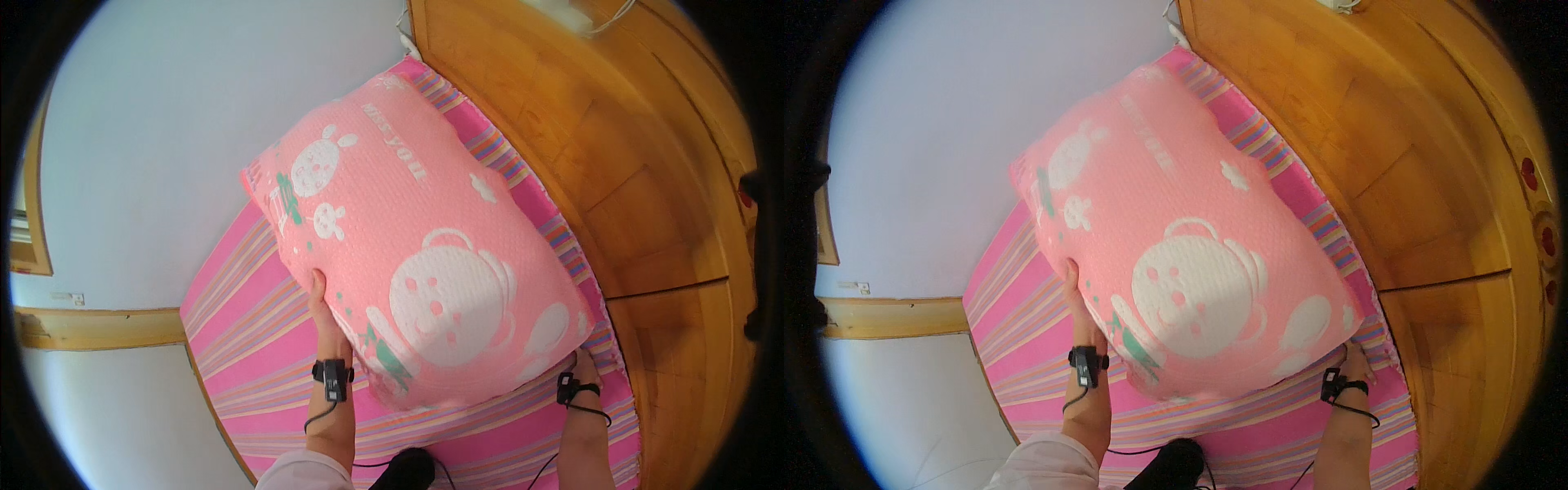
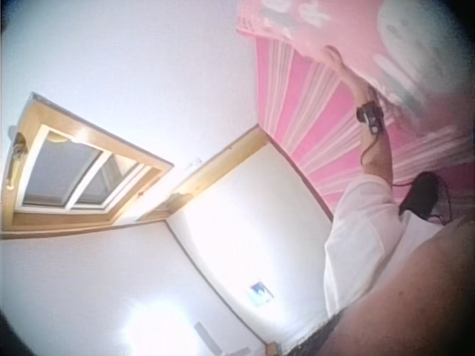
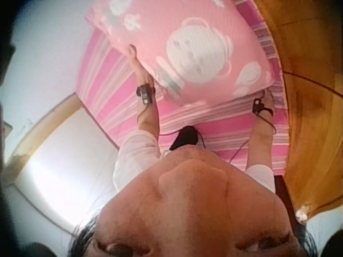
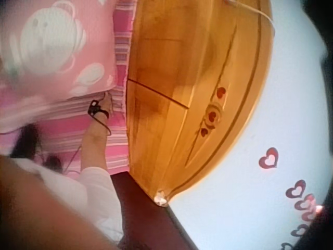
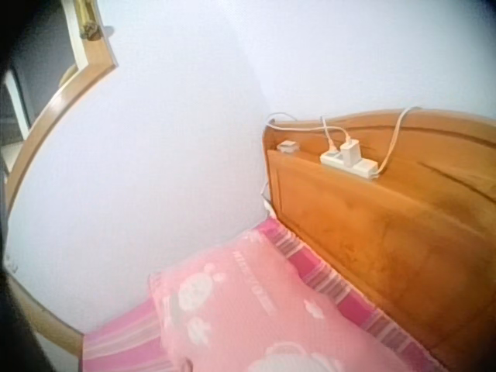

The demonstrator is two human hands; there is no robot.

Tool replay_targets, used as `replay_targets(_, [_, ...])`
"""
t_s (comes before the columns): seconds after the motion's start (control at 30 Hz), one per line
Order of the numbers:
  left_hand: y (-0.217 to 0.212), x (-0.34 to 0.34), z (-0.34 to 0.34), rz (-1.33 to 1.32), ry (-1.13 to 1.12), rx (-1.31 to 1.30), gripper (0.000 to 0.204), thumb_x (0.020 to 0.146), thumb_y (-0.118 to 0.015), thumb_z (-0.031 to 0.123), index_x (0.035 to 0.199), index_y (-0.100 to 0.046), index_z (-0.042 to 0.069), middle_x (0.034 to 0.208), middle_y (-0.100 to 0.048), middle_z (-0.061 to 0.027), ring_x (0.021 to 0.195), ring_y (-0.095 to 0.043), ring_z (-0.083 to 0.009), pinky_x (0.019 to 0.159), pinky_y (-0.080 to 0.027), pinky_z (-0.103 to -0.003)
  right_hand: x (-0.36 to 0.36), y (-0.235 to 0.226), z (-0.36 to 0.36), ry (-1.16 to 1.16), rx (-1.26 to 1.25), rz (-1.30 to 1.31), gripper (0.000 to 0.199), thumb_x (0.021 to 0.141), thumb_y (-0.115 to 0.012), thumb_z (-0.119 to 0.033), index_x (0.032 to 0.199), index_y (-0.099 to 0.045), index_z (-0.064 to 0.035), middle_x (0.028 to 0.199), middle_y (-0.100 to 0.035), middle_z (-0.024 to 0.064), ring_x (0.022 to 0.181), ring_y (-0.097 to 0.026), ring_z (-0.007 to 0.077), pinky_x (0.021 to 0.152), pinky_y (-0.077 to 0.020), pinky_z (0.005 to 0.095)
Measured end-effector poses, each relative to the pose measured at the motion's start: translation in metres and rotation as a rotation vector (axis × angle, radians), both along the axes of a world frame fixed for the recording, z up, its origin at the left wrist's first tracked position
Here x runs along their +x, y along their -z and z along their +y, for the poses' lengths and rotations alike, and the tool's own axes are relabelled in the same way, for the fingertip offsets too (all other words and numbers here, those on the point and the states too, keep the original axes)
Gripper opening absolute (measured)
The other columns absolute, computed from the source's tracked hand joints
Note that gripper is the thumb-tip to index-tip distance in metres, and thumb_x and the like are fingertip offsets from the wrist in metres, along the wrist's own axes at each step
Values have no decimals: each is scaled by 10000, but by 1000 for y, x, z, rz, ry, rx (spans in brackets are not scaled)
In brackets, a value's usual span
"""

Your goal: The person smooths a pink striped fitted sheet over a mattress, tucking the edges under the bed frame. They then place a pink pillow with a cartoon design on the bed, adjust its position, and smooth the sheet around it.

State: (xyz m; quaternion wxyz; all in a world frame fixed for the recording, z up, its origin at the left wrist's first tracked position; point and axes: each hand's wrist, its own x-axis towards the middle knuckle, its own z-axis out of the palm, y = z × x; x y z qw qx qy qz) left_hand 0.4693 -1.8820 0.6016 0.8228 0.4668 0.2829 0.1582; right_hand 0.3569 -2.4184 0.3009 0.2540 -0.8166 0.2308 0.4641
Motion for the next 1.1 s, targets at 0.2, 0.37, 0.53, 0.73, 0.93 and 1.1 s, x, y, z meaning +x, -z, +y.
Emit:
replay_targets(0.2, [61, 62, 9, 35, 20, -59, 794, 950, -629, 529, 1516, -347, 49, 1463, -501, -124, 1293, -514, -302, 1080, -432, -436, 33, -78, 33, 444, 44, 96, 877, 854, -566, -704, 1571, -364, -242, 1626, -334, 64, 1488, -247, 322, 1131, -80, 731])
replay_targets(0.37, [120, 105, 10, -4, 17, -101, 808, 926, -657, 541, 1516, -372, 68, 1454, -521, -123, 1261, -545, -322, 1073, -443, -449, 52, -113, 49, 462, -97, 217, 1094, 738, -441, -934, 1571, -363, -230, 1639, -315, 55, 1525, -171, 381, 1145, 33, 709])
replay_targets(0.53, [168, 121, 23, 50, 97, -95, 819, 928, -627, 587, 1505, -391, 57, 1460, -512, -151, 1274, -523, -350, 1063, -434, -493, 57, -95, 46, 596, -96, 287, 1134, 691, -497, -941, 1561, -377, -224, 1637, -310, 88, 1522, -170, 391, 1118, 99, 721])
replay_targets(0.73, [148, 128, 56, 418, 245, -158, 820, 890, -697, 545, 1489, -421, 58, 1400, -578, -153, 1269, -547, -349, 1082, -422, -521, 49, -88, 31, 546, 6, 283, 1319, 610, -548, -975, 1613, -231, -179, 1659, -234, 131, 1521, -148, 405, 1084, 143, 749])
replay_targets(0.93, [132, 119, 56, 498, 297, -53, 850, 879, -692, 585, 1506, -418, 82, 1448, -554, -140, 1286, -529, -373, 1103, -385, -560, 51, -86, 40, 605, -91, 304, 1315, 619, -559, -963, 1608, -238, -158, 1652, -252, 132, 1508, -194, 417, 1090, 135, 749])
replay_targets(1.1, [147, 110, 53, 420, 280, -118, 794, 937, -626, 572, 1514, -404, 75, 1499, -504, -104, 1310, -522, -294, 1107, -426, -443, 62, -88, 34, 636, -36, 381, 1342, 621, -696, -863, 1623, -155, -153, 1655, -234, 139, 1501, -194, 412, 1142, 94, 696])
